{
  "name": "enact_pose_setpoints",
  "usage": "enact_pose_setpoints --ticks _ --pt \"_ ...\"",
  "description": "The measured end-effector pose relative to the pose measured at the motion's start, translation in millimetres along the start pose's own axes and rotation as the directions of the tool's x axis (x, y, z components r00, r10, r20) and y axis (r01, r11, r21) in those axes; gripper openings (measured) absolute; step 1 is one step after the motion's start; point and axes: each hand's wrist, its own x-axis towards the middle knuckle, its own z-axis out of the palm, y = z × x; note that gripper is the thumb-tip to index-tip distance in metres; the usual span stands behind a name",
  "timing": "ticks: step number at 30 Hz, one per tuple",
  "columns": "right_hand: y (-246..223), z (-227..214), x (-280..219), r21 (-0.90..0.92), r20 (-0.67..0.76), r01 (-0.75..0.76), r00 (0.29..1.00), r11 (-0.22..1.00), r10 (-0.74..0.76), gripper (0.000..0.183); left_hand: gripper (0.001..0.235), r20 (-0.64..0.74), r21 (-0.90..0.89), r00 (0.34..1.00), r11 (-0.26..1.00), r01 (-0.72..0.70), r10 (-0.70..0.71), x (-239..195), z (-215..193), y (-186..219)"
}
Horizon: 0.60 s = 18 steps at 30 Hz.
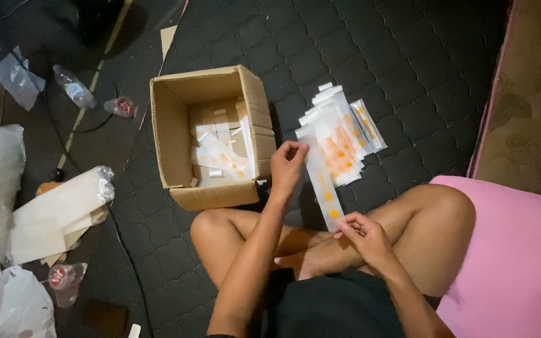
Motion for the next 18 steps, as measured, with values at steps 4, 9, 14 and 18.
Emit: enact_pose_setpoints --ticks 4,9,14,18 --pt "-45 4 -1 -0.219 -0.01 0.279 0.958 0.935 -0.288 0.009 0.013 0.009 0.123 1.0 0.992 -0.004 0.003 -6 -3 -32" --pt "-95 13 7 -0.101 0.006 0.48 0.876 0.871 -0.482 0.019 0.013 0.4 0.553 0.902 0.828 -0.096 -0.163 -60 -3 -34" --pt "-112 16 21 -0.034 -0.095 0.426 0.899 0.904 -0.427 0.032 0.016 0.3 0.464 0.949 0.883 -0.062 -0.092 -78 -8 -16" --pt "-124 20 34 -0.029 -0.097 0.375 0.922 0.927 -0.376 0.045 0.025 0.162 0.036 0.978 0.99 -0.138 0.13 -89 -22 38"
